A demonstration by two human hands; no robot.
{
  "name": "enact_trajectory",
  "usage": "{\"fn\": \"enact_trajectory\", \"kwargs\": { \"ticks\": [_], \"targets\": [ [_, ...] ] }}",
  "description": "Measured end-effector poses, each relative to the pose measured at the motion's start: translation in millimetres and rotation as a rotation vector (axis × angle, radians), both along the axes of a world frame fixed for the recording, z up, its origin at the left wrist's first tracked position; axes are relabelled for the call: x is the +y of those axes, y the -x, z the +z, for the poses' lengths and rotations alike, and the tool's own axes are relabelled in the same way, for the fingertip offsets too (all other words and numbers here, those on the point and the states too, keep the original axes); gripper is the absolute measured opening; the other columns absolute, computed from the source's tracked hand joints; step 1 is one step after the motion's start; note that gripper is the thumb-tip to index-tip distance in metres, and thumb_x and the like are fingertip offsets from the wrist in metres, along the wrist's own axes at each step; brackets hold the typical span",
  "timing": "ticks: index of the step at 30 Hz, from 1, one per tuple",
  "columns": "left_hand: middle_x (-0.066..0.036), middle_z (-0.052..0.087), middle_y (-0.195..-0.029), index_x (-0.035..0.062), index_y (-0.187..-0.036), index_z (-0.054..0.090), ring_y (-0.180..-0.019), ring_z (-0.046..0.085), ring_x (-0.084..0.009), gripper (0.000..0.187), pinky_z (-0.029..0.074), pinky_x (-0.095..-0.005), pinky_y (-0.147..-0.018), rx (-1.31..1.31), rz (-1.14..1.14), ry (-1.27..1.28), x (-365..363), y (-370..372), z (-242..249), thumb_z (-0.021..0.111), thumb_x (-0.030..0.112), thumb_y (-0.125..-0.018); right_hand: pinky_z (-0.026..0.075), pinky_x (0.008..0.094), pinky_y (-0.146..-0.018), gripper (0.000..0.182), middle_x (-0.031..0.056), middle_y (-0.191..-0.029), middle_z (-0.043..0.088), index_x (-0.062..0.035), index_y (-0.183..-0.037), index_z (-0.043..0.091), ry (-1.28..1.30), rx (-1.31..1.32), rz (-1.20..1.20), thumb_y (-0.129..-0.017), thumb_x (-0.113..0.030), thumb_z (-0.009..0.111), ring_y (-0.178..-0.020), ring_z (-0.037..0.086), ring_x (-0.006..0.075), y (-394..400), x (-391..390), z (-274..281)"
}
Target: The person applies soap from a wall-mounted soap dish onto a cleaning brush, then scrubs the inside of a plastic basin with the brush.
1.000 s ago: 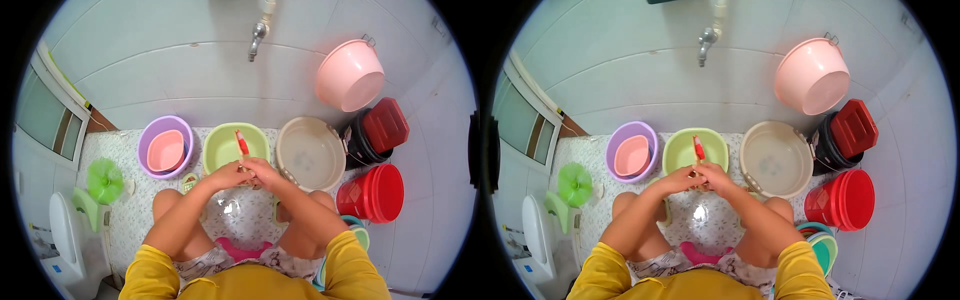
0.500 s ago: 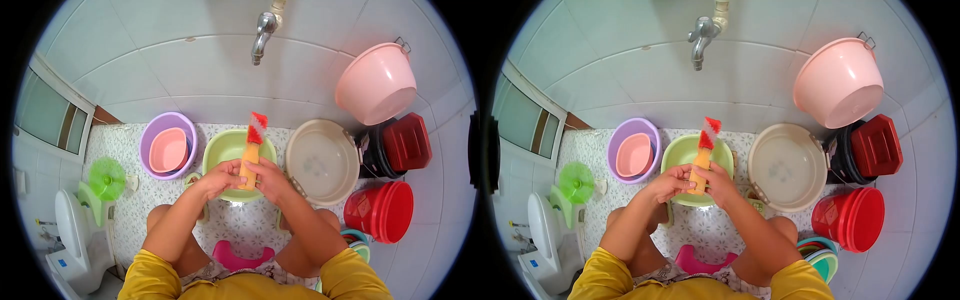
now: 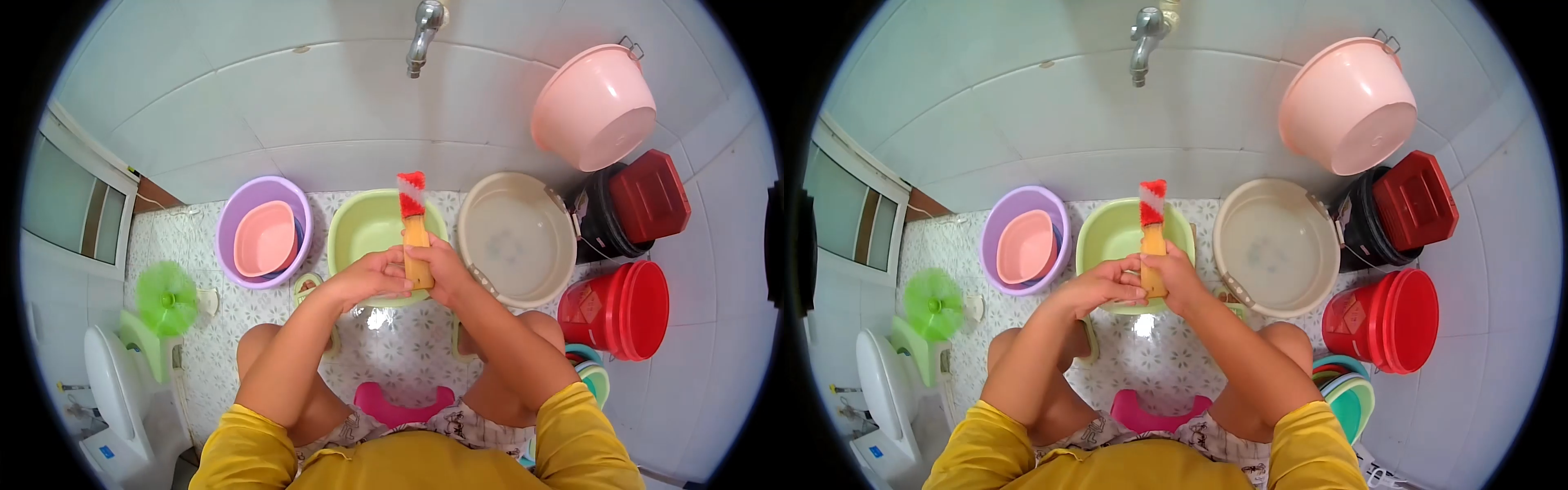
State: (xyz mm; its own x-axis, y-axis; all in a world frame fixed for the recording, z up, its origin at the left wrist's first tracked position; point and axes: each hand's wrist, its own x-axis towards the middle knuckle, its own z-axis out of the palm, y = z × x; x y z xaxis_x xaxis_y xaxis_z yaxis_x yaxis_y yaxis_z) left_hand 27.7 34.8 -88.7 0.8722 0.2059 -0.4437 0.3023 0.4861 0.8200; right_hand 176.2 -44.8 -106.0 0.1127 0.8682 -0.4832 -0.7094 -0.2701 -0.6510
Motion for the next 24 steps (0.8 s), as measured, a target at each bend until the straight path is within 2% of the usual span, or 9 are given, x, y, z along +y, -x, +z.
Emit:
{"fn": "enact_trajectory", "kwargs": {
  "ticks": [4,6,7,9,13,15,19,21,24],
  "targets": [
    [-0.003,0.061,-0.092,0.0040,-0.102,0.056,-0.085,0.057,-0.0121,0.026,0.045,-0.0244,-0.078,0.011,-0.036,-0.210,2.2,-1.9,-12.0,0.066,0.009,-0.078,0.052,0.0339,-0.073,0.035,0.0122,-0.098,0.058,-0.0008,-0.118,0.042,0.064,-0.082,-0.016,-0.083,-0.004,0.051,-0.084,0.061,0.0213,3.6,5.7,-22.2],
    [-0.005,0.062,-0.094,0.0017,-0.098,0.059,-0.083,0.057,-0.0135,0.027,0.045,-0.0257,-0.076,0.070,-0.151,-0.382,-1.9,-1.9,-9.1,0.069,0.016,-0.077,0.053,0.0322,-0.068,0.035,0.0112,-0.094,0.058,-0.0003,-0.115,0.043,0.144,-0.250,0.031,-0.082,-0.003,0.051,-0.077,0.061,0.0203,3.4,-4.2,-26.5],
    [-0.005,0.062,-0.094,0.0017,-0.098,0.059,-0.083,0.057,-0.0135,0.027,0.045,-0.0257,-0.076,0.072,-0.147,-0.383,3.2,-1.8,-4.6,0.069,0.016,-0.077,0.053,0.0322,-0.068,0.035,0.0112,-0.094,0.058,-0.0003,-0.115,0.043,0.142,-0.249,0.035,-0.082,-0.003,0.051,-0.077,0.061,0.0203,6.7,-5.9,-14.6],
    [-0.010,0.063,-0.099,0.0001,-0.100,0.059,-0.086,0.059,-0.0188,0.034,0.046,-0.0294,-0.076,0.443,-0.361,-0.772,17.4,4.3,5.8,0.070,0.022,-0.076,0.052,0.0296,-0.058,0.035,0.0101,-0.090,0.058,-0.0013,-0.114,0.044,0.084,-0.457,0.037,-0.081,-0.001,0.053,-0.067,0.061,0.0179,11.9,-5.1,11.4],
    [-0.013,0.063,-0.102,0.0013,-0.106,0.057,-0.090,0.060,-0.0258,0.042,0.047,-0.0340,-0.078,0.528,-0.278,-0.912,27.4,10.3,-9.3,0.070,0.026,-0.075,0.049,0.0288,-0.053,0.037,0.0091,-0.088,0.058,-0.0035,-0.115,0.043,0.205,-0.434,0.143,-0.080,-0.001,0.055,-0.062,0.059,0.0165,-13.1,3.5,25.2],
    [-0.015,0.063,-0.103,0.0033,-0.109,0.056,-0.094,0.060,-0.0300,0.041,0.047,-0.0371,-0.080,0.451,-0.152,-1.000,24.4,4.9,-15.6,0.068,0.025,-0.077,0.046,0.0282,-0.048,0.035,0.0095,-0.086,0.058,-0.0037,-0.114,0.044,0.227,-0.398,0.229,-0.081,0.000,0.054,-0.059,0.057,0.0155,-19.0,6.8,15.3],
    [-0.015,0.063,-0.103,0.0039,-0.112,0.054,-0.093,0.060,-0.0298,0.040,0.047,-0.0373,-0.080,0.412,-0.141,-1.009,19.4,-3.9,-12.7,0.066,0.024,-0.079,0.042,0.0271,-0.045,0.035,0.0095,-0.086,0.057,-0.0034,-0.114,0.045,0.183,-0.339,0.280,-0.080,0.000,0.053,-0.056,0.053,0.0145,-19.5,13.5,14.3],
    [-0.015,0.063,-0.102,0.0022,-0.109,0.055,-0.092,0.061,-0.0298,0.036,0.048,-0.0368,-0.078,0.347,-0.070,-1.021,18.1,-6.5,-7.1,0.064,0.020,-0.080,0.039,0.0267,-0.045,0.033,0.0091,-0.086,0.056,-0.0037,-0.113,0.046,0.152,-0.080,0.247,-0.080,-0.001,0.053,-0.056,0.050,0.0137,-18.4,16.7,6.7],
    [-0.016,0.064,-0.099,0.0011,-0.105,0.057,-0.088,0.062,-0.0288,0.031,0.049,-0.0363,-0.075,0.317,0.029,-1.010,17.8,-6.9,-0.3,0.064,0.017,-0.080,0.042,0.0285,-0.045,0.034,0.0095,-0.084,0.056,-0.0035,-0.111,0.046,0.086,-0.056,0.301,-0.078,-0.001,0.055,-0.054,0.051,0.0148,-15.1,15.1,11.6]
  ]
}}
